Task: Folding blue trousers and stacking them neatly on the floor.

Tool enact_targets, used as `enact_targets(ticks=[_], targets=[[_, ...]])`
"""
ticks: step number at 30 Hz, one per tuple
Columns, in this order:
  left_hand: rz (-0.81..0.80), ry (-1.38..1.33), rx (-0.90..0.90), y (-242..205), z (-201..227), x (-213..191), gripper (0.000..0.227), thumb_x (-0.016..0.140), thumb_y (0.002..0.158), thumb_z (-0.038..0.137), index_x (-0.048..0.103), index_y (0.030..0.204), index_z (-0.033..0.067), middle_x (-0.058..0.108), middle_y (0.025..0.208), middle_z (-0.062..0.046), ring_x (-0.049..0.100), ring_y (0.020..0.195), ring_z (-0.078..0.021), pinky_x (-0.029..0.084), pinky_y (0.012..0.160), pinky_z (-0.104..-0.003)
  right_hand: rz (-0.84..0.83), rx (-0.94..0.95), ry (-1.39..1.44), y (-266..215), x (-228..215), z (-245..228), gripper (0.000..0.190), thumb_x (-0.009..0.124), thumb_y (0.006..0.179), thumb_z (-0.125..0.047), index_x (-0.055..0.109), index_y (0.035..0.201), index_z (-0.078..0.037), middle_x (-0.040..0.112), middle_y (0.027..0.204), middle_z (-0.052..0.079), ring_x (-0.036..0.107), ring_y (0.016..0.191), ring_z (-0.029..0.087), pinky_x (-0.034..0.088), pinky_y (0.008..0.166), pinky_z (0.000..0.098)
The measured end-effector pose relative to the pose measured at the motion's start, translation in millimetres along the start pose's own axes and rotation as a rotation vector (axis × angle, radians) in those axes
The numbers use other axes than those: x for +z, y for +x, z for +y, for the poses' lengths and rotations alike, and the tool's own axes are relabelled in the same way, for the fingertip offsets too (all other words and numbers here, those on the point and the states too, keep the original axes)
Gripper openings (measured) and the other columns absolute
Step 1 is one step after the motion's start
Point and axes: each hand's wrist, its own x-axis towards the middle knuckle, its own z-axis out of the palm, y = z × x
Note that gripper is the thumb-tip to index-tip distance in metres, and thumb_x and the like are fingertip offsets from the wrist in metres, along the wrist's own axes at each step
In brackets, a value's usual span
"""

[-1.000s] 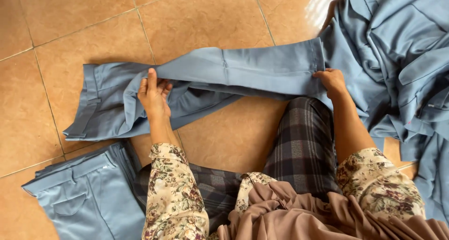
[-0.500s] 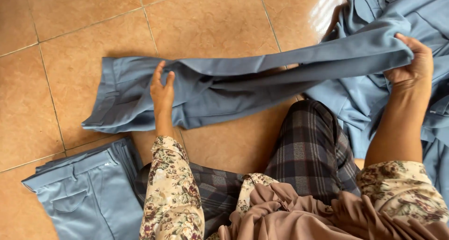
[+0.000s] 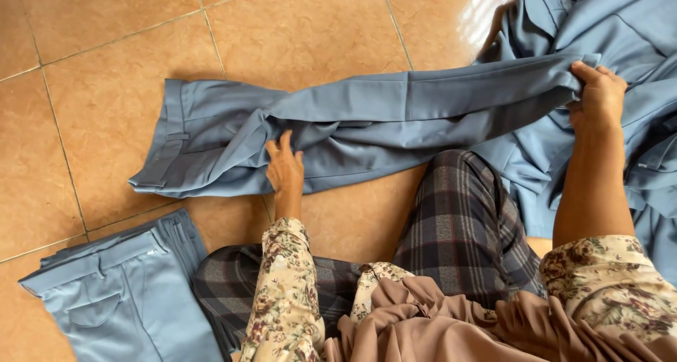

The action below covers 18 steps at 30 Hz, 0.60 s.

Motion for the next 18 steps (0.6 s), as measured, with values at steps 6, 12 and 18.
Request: enact_targets(ticks=[6, 12, 18], targets=[[0.321, -0.240, -0.019, 31, -27, -42, 0.025, 0.062, 0.092, 0.003, 0.062, 0.113, 0.0166, 0.060, 0.110, -0.014, 0.065, 0.080, -0.0423, 0.054, 0.074, -0.054, -0.207, -0.034, -0.187, -9, 5, 0, 0.007, 0.069, 0.106, -0.030, 0.069, 0.109, -0.023, 0.069, 0.097, -0.007, 0.061, 0.076, 0.005, 0.051, 0.058, 0.0258], [0.358, -0.182, -0.012, 41, -133, -18, 0.023, 0.066, 0.088, -0.003, 0.063, 0.109, 0.0052, 0.058, 0.114, -0.020, 0.065, 0.084, -0.0402, 0.056, 0.079, -0.047, -0.467, 0.049, -0.348, -8, 50, 107, 0.032, 0.061, 0.104, -0.022, 0.059, 0.131, -0.004, 0.068, 0.113, 0.013, 0.068, 0.095, 0.022, 0.058, 0.074, 0.0336], [0.430, 0.064, -0.197, 43, -246, -15, 0.021, 0.069, 0.089, 0.007, 0.056, 0.104, 0.0119, 0.055, 0.110, -0.010, 0.068, 0.098, -0.0385, 0.061, 0.079, -0.051, -0.456, -0.074, -0.323, -60, 136, 146, 0.041, 0.082, 0.097, -0.029, 0.065, 0.121, 0.000, 0.066, 0.100, 0.024, 0.066, 0.093, 0.034, 0.055, 0.071, 0.0573]])
